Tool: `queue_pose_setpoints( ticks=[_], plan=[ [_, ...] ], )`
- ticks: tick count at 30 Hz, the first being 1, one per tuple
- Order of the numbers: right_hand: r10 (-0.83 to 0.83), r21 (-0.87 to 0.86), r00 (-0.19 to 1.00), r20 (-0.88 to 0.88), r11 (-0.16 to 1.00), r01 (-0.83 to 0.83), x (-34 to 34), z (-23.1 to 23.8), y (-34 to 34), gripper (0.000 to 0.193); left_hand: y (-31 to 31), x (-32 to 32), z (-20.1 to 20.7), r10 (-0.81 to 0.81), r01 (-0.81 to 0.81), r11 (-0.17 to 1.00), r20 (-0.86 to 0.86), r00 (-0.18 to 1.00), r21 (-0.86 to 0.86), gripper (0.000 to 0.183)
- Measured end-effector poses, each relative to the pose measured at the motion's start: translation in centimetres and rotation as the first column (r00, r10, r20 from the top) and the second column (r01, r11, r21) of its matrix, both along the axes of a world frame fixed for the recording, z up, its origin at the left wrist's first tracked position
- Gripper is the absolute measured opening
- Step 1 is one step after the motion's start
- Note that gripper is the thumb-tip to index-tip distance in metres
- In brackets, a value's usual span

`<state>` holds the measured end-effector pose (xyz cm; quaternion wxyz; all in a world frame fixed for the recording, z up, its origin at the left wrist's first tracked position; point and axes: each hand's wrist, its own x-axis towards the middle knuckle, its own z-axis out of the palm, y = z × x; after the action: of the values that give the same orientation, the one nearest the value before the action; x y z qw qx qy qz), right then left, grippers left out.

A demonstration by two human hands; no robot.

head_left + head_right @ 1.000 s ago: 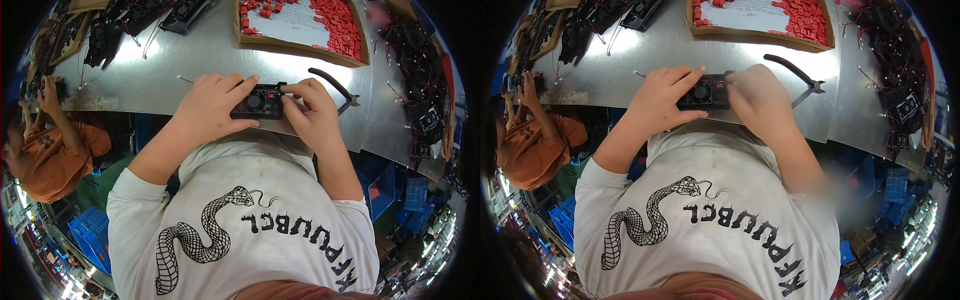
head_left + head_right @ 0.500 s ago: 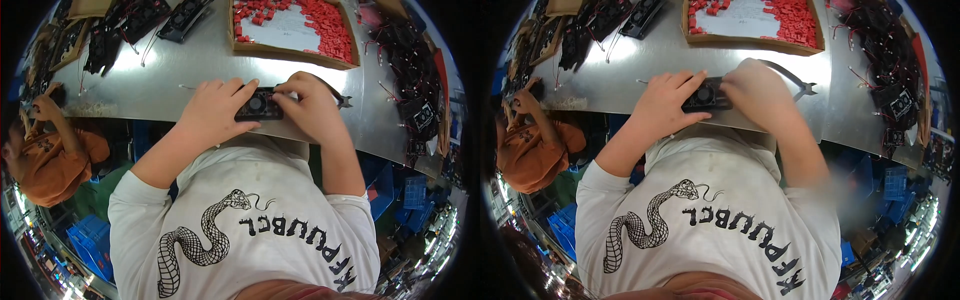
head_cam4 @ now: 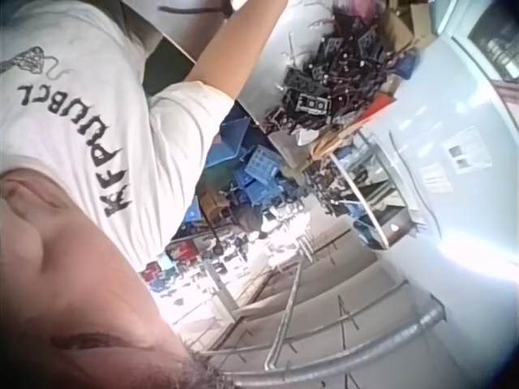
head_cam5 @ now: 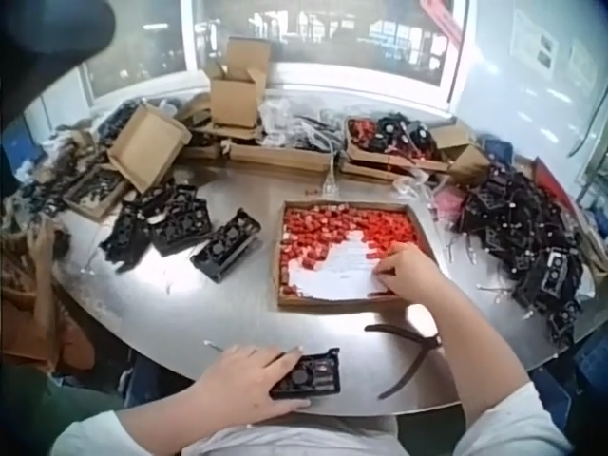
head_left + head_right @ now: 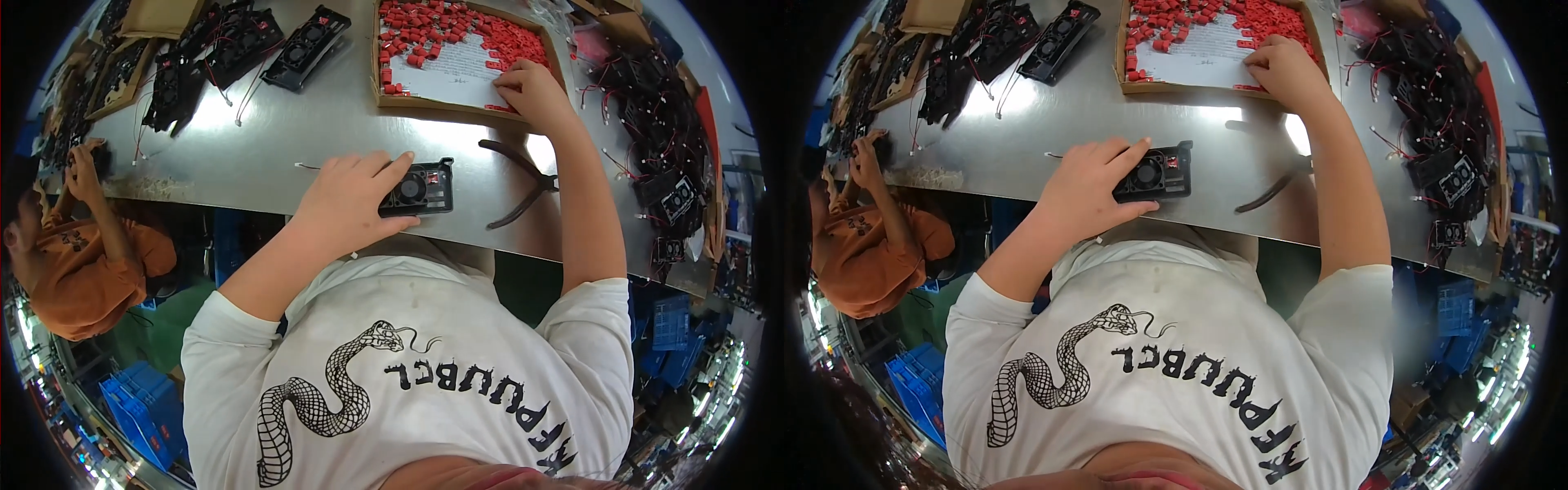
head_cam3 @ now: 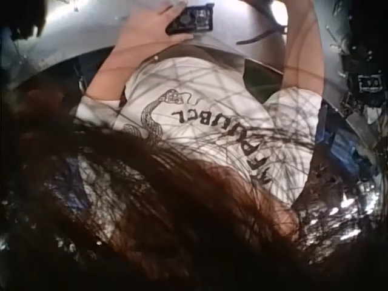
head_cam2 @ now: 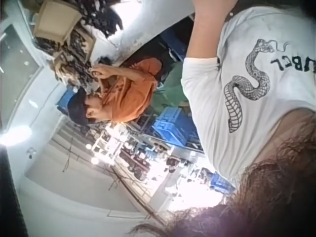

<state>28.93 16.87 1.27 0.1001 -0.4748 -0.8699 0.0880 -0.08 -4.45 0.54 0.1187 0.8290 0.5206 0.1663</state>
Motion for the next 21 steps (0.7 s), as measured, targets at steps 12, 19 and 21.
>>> queue_pose_setpoints(
  ticks=[12,19,21],
  plan=[
    [-0.189,-0.186,0.978,0.092,0.961,0.204,-0.4,1.3,-0.1,0.032,0.2,0.2,-0.6,-0.052,0.051,0.998,0.038,0.998,0.020,0.076],
    [0.036,-0.275,0.882,-0.469,0.943,-0.185,-3.6,3.8,-8.7,0.018,-0.1,0.5,-0.4,-0.050,0.049,0.998,0.035,0.998,0.026,0.075],
    [0.159,-0.217,0.955,-0.251,0.952,-0.216,-5.5,4.4,-12.9,0.017,0.1,0.3,-0.4,-0.054,0.053,0.998,0.016,0.998,0.027,0.075]
  ],
)
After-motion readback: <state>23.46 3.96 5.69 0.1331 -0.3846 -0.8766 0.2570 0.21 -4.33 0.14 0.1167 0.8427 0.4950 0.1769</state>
